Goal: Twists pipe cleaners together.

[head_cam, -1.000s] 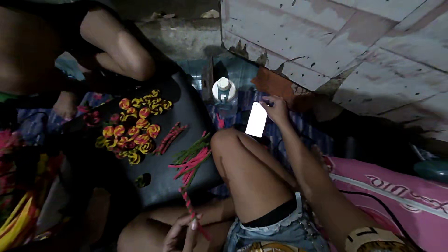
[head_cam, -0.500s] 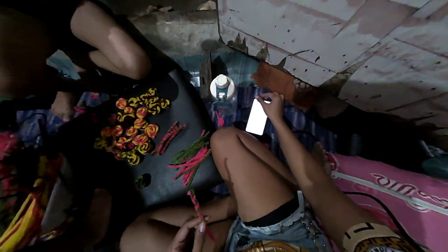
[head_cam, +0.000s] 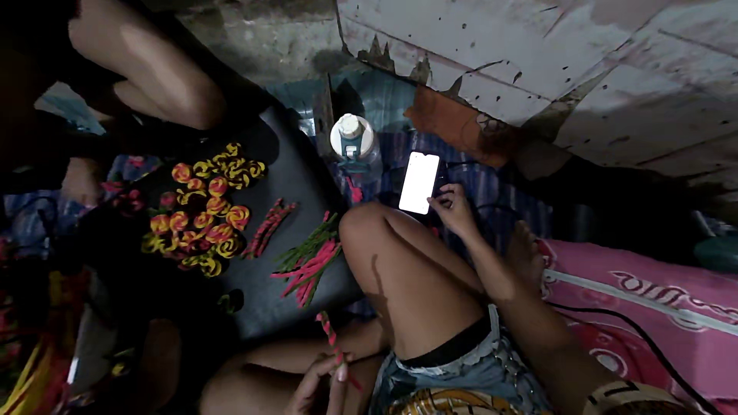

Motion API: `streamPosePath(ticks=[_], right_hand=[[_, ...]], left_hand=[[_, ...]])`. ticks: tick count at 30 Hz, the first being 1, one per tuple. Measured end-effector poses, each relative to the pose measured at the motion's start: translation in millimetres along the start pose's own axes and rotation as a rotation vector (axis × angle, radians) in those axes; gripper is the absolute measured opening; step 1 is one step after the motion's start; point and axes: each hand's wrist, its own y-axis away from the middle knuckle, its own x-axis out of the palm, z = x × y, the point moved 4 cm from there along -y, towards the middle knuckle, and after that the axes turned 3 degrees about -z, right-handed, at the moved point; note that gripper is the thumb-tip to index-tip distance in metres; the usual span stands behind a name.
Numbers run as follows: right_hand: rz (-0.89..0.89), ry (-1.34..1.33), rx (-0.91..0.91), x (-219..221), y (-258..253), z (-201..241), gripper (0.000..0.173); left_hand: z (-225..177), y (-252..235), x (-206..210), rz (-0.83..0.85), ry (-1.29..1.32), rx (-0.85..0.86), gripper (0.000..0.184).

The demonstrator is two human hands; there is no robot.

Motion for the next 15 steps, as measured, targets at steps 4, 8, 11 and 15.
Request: streamPosePath(ticks=[4,8,11,15], right_hand=[[0.023,-0.061,0.003,7,6,-2,0.072],[0.048,-0.107,-0.004,9,8,-2,0.082],[0.008,-0.094,-0.024,9,7,-5,0.083],[-0.058,-0.072,-0.033,4,5,-7,0.076]], left_hand=[[-3,-2,5,0.018,-0.008,-0.015,0.022],[-5,-3,10,0.034,-0.025,-0.018,0.021],[-7,-5,13,0.043,-0.030,-0.028,0.021],[-9,-6,16,0.044,-0.030,-0.018,0.021]])
